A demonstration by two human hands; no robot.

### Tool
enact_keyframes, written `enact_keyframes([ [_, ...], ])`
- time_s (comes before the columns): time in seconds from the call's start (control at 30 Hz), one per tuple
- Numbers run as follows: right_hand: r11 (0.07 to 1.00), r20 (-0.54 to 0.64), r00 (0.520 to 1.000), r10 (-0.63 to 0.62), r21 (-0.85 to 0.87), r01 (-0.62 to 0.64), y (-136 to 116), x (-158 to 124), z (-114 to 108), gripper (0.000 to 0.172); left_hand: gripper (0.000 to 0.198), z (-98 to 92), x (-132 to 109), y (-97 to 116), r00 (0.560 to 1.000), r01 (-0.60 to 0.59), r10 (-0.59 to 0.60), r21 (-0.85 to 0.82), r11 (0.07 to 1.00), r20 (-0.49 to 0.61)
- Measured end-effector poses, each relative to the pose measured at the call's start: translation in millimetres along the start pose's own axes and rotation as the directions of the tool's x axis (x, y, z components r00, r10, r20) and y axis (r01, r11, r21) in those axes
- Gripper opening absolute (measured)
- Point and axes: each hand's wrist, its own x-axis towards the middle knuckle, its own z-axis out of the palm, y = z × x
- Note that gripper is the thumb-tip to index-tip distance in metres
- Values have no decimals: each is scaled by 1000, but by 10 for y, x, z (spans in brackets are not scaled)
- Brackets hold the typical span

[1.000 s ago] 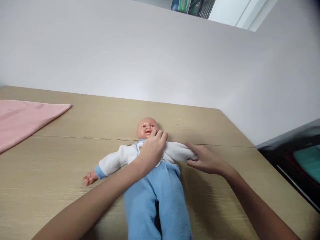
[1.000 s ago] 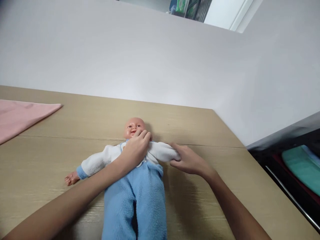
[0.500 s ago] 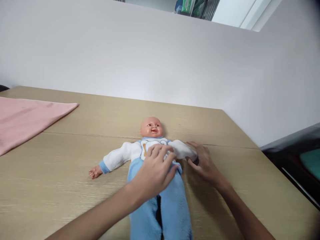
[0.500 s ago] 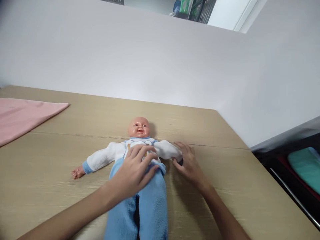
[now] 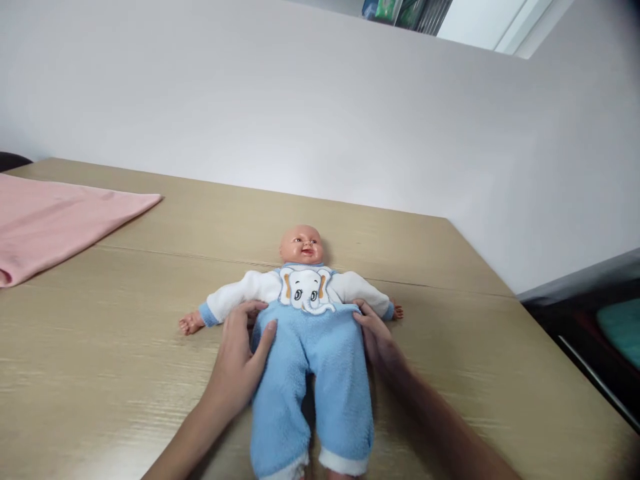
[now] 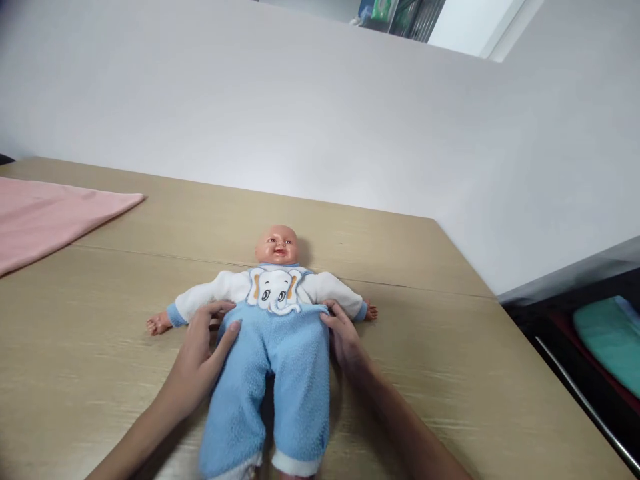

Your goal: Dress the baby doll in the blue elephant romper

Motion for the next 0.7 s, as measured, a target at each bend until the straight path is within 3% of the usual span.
enact_keyframes([
  [0.13, 997, -18, 998, -52, -63, 51, -49, -47, 23, 25, 42, -173, -41, -164, 987, 100, -100, 10, 995, 126],
  [0.27, 979, -137, 984, -114, -182, 88, 5, -28, 88, 27, 43, -250, 27, -201, 983, 12, -38, 144, 990, 182],
  [0.4, 953, -211, 964, -159, -286, 95, 88, 61, 171, 36, 41, -235, -60, -58, 987, -54, 23, 185, 981, 162],
  [0.5, 928, -243, 951, -191, -360, 95, 76, 32, 193, 41, 49, -201, -366, 115, 994, -27, 9, 159, 987, 112],
  [0.57, 916, -274, 937, -216, -390, 97, 30, -86, 202, 46, 64, -167, -665, 189, 995, -71, 55, 187, 980, 87],
  [0.63, 914, -258, 944, -208, -395, 94, -25, -282, 221, 55, 87, -130, -964, 204, 980, -153, 120, 211, 966, 160],
  [0.7, 904, -161, 973, -167, -419, 86, -65, -520, 248, 65, 101, -104, -1189, 173, 960, -245, 207, 204, 948, 191],
])
